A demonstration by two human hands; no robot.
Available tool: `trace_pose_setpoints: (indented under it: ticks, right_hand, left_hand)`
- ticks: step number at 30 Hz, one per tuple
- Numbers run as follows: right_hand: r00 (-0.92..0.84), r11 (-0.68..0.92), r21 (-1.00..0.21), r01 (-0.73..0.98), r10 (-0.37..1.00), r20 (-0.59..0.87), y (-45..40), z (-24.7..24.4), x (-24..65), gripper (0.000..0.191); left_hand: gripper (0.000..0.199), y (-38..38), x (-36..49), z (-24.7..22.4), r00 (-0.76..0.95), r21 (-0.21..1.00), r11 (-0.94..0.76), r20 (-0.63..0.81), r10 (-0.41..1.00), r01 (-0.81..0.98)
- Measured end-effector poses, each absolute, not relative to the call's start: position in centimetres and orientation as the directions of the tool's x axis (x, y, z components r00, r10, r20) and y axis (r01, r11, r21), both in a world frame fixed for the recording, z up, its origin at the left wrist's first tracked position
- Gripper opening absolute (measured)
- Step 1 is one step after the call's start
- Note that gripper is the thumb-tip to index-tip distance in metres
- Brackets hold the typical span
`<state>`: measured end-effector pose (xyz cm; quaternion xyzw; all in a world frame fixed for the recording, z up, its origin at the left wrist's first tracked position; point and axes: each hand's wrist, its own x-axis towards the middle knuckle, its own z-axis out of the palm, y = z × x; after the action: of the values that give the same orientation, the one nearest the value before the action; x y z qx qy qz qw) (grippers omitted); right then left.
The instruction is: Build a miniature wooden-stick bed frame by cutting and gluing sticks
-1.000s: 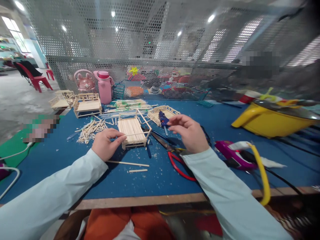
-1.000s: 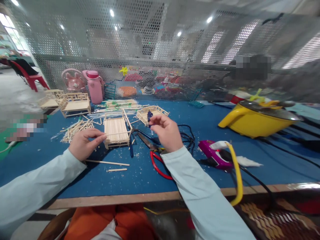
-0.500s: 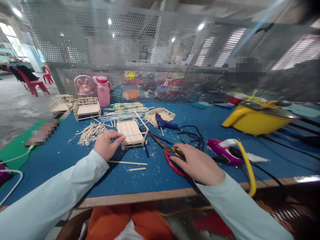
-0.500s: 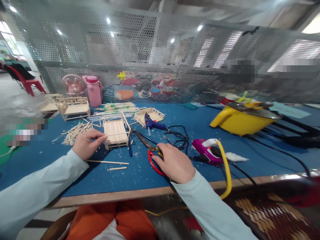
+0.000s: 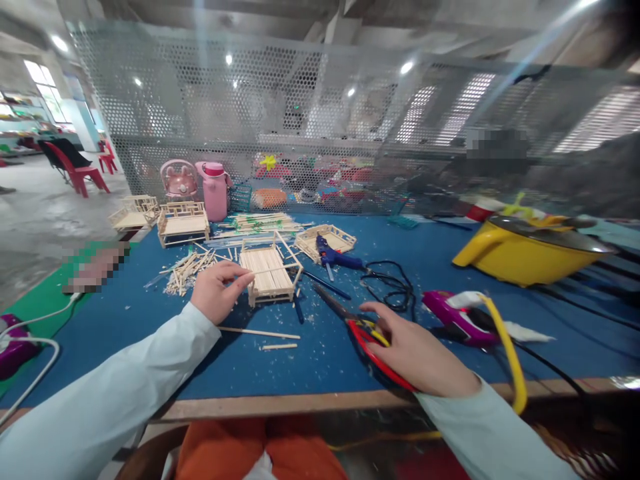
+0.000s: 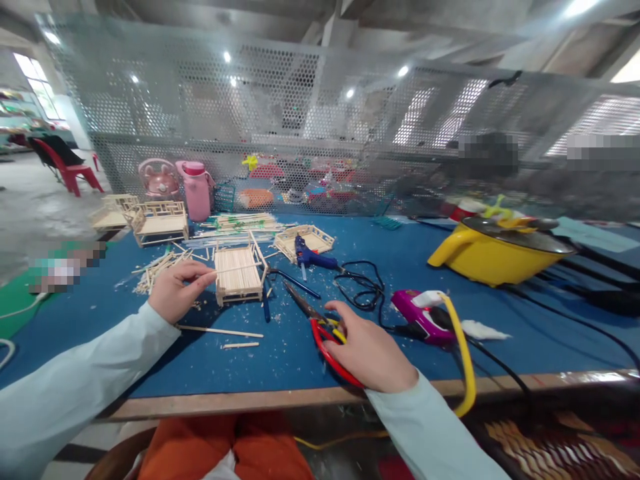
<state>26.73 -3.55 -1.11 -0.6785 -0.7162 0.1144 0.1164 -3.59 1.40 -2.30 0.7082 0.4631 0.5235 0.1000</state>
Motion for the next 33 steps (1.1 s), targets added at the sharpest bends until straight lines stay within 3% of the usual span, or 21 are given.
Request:
trace_pose_setpoints:
  ticks: [3,7,10,14,20,25,33]
  right_hand:
    - [-0.026,0.043,-0.595,0.802,0.999,0.038,-4.9,-1.2,27.2,0.047]
    - [0.045,0.096,-0.939,0.331,0.992,0.118,-6.0,-1.0,25.4,0.048]
    - [0.075,0.147,-0.989,-0.021,0.987,0.145,-6.0,-1.1,22.8,0.045]
    - [0.066,0.229,-0.95,-0.212,0.973,0.22,-5.0,-1.4,20.1,0.037]
    - [0.108,0.317,-0.937,-0.146,0.947,0.303,-4.4,-0.5,19.0,0.035]
    - [-0.029,0.303,-0.952,0.05,0.953,0.302,-4.9,-0.1,18.6,0.029]
    - [-0.253,0.371,-0.878,0.301,0.919,0.302,-4.7,-0.7,16.9,0.03]
  left_hand:
    - [0.015,0.2,-3.4,-1.2,-0.053,0.542,-0.629,0.779,0.624,0.557]
    - [0.009,-2.0,-1.9,-0.8,0.072,0.503,-0.756,0.812,0.579,0.419]
    - [0.011,-3.1,-0.6,-1.4,0.178,0.603,-0.739,0.726,0.665,0.3]
    - [0.015,-3.1,0.0,-2.0,0.25,0.714,-0.664,0.616,0.747,0.222]
    - [0.023,-3.2,-0.3,-1.9,0.383,0.834,-0.53,0.444,0.81,0.154]
    - [0.04,-3.5,-0.1,-2.1,0.566,0.98,-0.187,0.116,0.816,0.068]
    - [0.045,-3.5,0.4,-2.2,0.646,0.989,-0.039,-0.062,0.761,0.142]
